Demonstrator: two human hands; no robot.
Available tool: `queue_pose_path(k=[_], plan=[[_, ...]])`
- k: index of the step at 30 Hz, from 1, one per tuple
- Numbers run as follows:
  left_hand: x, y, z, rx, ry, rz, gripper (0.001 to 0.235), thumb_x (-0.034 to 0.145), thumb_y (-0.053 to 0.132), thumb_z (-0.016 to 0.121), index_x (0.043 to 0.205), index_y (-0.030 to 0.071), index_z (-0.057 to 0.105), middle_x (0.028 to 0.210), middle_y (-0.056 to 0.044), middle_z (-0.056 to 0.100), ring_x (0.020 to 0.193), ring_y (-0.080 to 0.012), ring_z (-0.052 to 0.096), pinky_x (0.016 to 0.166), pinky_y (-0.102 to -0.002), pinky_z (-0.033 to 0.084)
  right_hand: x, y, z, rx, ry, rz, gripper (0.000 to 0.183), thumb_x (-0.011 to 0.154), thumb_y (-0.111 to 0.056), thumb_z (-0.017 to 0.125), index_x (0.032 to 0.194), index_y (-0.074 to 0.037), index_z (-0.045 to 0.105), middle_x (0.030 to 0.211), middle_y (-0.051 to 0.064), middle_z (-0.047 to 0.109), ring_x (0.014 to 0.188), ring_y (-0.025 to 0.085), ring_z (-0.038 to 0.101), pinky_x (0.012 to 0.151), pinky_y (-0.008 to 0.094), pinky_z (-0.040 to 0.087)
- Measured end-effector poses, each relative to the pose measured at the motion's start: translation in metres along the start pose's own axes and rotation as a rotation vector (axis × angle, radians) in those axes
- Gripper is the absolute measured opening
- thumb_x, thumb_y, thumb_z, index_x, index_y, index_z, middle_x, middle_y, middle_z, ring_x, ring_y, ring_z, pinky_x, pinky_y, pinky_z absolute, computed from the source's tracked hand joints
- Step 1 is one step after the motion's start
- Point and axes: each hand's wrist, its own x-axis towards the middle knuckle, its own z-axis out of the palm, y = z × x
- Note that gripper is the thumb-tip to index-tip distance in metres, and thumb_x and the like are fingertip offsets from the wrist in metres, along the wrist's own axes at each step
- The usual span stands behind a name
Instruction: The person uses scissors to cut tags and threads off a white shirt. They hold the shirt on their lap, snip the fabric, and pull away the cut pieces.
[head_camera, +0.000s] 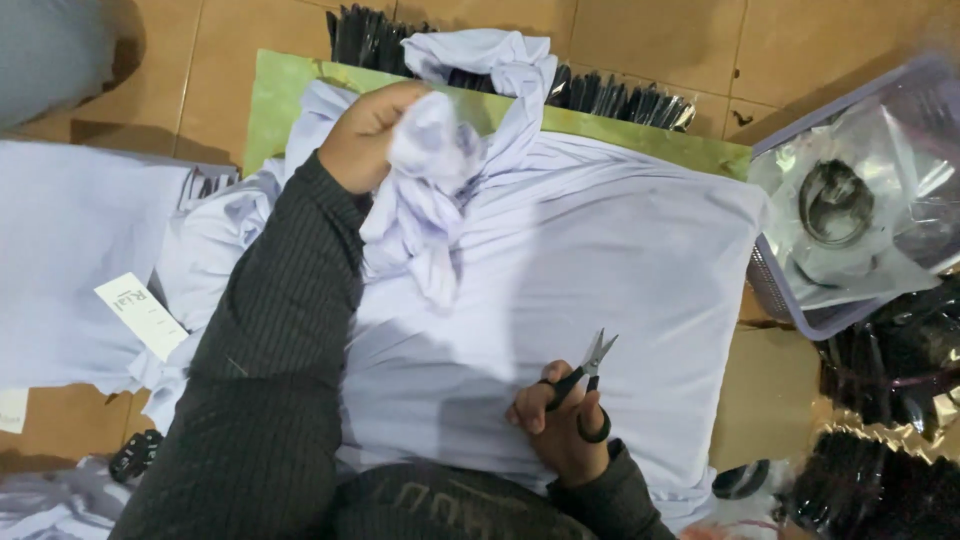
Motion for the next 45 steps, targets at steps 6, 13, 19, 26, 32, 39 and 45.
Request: queue_pose_path(k=[6, 13, 19, 26, 32, 39, 45], plan=[[0.011, 0.02, 0.0, -0.039, 0.005, -0.08, 0.034, 0.106, 0.012, 0.04, 0.136, 0.008, 0.056, 0.13, -0.012, 0.063, 0.115, -0.0208, 0.065, 0.105, -0.032, 0.05, 0.0, 0.0, 0.0, -0.031, -0.006, 0.021, 0.05, 0.102, -0.062, 0.052, 0.122, -0.016, 0.05, 0.073, 0.005, 0.057, 0.071, 0.021, 0.049, 0.075, 0.04, 0.038], [0.017, 0.036, 0.007, 0.126, -0.013, -0.185, 0.038, 0.103, 0.01, 0.047, 0.14, 0.015, 0.057, 0.131, -0.008, 0.062, 0.123, -0.0145, 0.057, 0.096, -0.027, 0.049, 0.002, 0.001, 0.002, -0.154, -0.012, 0.02, 0.053, 0.101, -0.062, 0.058, 0.126, -0.015, 0.05, 0.073, 0.006, 0.054, 0.072, 0.023, 0.049, 0.08, 0.041, 0.044], [0.022, 0.039, 0.014, 0.879, -0.41, -0.273, 0.087, 0.073, 0.043, 0.064, 0.157, 0.031, 0.04, 0.156, -0.009, 0.047, 0.135, -0.0402, 0.043, 0.107, -0.056, 0.033, 0.04, -0.035, 0.063, -0.724, -0.431, 0.088, 0.049, 0.109, -0.046, 0.062, 0.136, -0.011, 0.042, 0.103, 0.015, 0.063, 0.088, 0.027, 0.06, 0.08, 0.039, 0.049], [0.016, -0.005, 0.006, 0.696, -0.118, -0.197, 0.065, 0.089, 0.018, 0.057, 0.152, 0.029, 0.049, 0.153, -0.005, 0.048, 0.143, -0.0365, 0.041, 0.115, -0.058, 0.026, 0.19, -0.097, 0.06, -1.008, 0.105, -0.928, 0.029, 0.104, -0.034, 0.056, 0.11, -0.01, 0.042, 0.075, 0.018, 0.065, 0.067, 0.028, 0.065, 0.07, 0.032, 0.049], [-0.001, 0.038, 0.047, 0.949, 0.26, 0.368, 0.031, 0.091, 0.016, 0.065, 0.119, 0.024, 0.076, 0.115, 0.003, 0.066, 0.108, -0.0237, 0.062, 0.095, -0.039, 0.047, 0.229, -0.1, 0.004, -0.775, 0.441, -0.97, 0.013, 0.109, -0.023, 0.052, 0.105, -0.014, 0.044, 0.062, 0.015, 0.061, 0.052, 0.02, 0.058, 0.054, 0.022, 0.044], [0.004, 0.001, 0.095, 1.005, 0.023, 0.106, 0.022, 0.081, 0.027, 0.079, 0.101, 0.018, 0.078, 0.087, -0.006, 0.071, 0.083, -0.0327, 0.07, 0.072, -0.045, 0.056, 0.226, -0.101, 0.009, -0.755, 0.262, -0.846, 0.018, 0.106, -0.028, 0.056, 0.11, -0.014, 0.044, 0.067, 0.02, 0.067, 0.054, 0.02, 0.06, 0.055, 0.022, 0.046], [0.012, 0.018, 0.076, 0.009, 0.193, -0.206, 0.023, 0.092, 0.01, 0.059, 0.107, 0.01, 0.076, 0.083, -0.005, 0.072, 0.081, -0.0117, 0.064, 0.079, -0.028, 0.056, 0.222, -0.097, 0.015, -0.799, 0.12, -0.681, 0.027, 0.103, -0.03, 0.06, 0.113, -0.013, 0.041, 0.091, 0.024, 0.074, 0.072, 0.017, 0.07, 0.067, 0.023, 0.055]])
